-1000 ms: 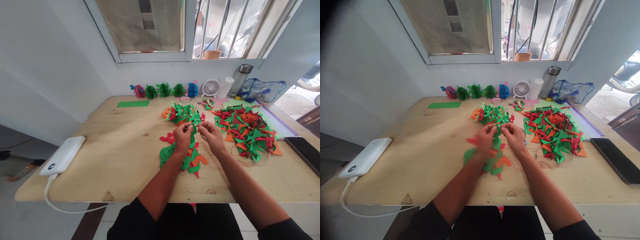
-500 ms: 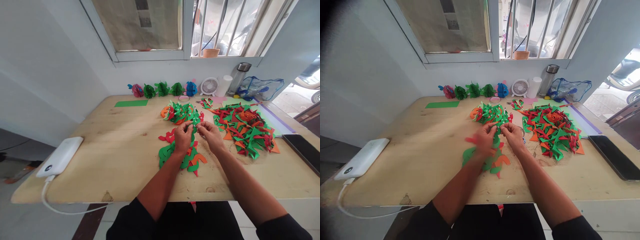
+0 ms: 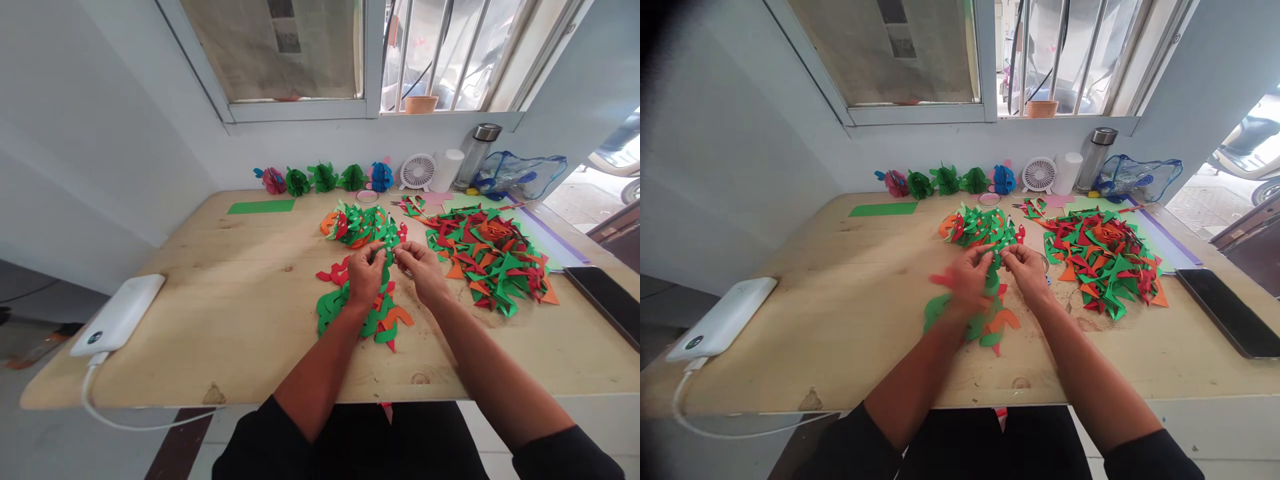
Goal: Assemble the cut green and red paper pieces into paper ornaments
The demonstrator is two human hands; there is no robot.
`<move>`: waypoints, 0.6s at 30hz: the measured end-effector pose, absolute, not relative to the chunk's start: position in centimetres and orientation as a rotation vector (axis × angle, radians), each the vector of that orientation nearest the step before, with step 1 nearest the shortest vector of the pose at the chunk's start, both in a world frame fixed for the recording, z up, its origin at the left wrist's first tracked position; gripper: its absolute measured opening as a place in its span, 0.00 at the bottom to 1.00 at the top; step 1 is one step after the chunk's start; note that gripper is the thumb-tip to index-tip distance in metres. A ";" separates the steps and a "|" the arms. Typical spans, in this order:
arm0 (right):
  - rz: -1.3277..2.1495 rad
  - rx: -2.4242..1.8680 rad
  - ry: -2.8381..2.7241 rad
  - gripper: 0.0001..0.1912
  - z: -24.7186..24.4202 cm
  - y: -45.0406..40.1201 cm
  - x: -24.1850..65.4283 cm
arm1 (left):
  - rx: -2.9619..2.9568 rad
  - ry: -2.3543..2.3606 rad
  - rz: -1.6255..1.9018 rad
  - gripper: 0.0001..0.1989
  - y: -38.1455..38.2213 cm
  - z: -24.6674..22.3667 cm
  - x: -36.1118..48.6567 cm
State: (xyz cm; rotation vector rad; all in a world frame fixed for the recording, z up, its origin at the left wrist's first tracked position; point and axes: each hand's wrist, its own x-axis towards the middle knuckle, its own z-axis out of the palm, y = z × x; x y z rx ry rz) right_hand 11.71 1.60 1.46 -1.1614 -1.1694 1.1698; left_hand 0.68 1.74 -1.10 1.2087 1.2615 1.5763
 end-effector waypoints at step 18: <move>0.972 -1.241 -1.351 0.10 1.0 1.8 12.2 | 1.247 1.262 1.558 0.09 1.7 -1.1 0.7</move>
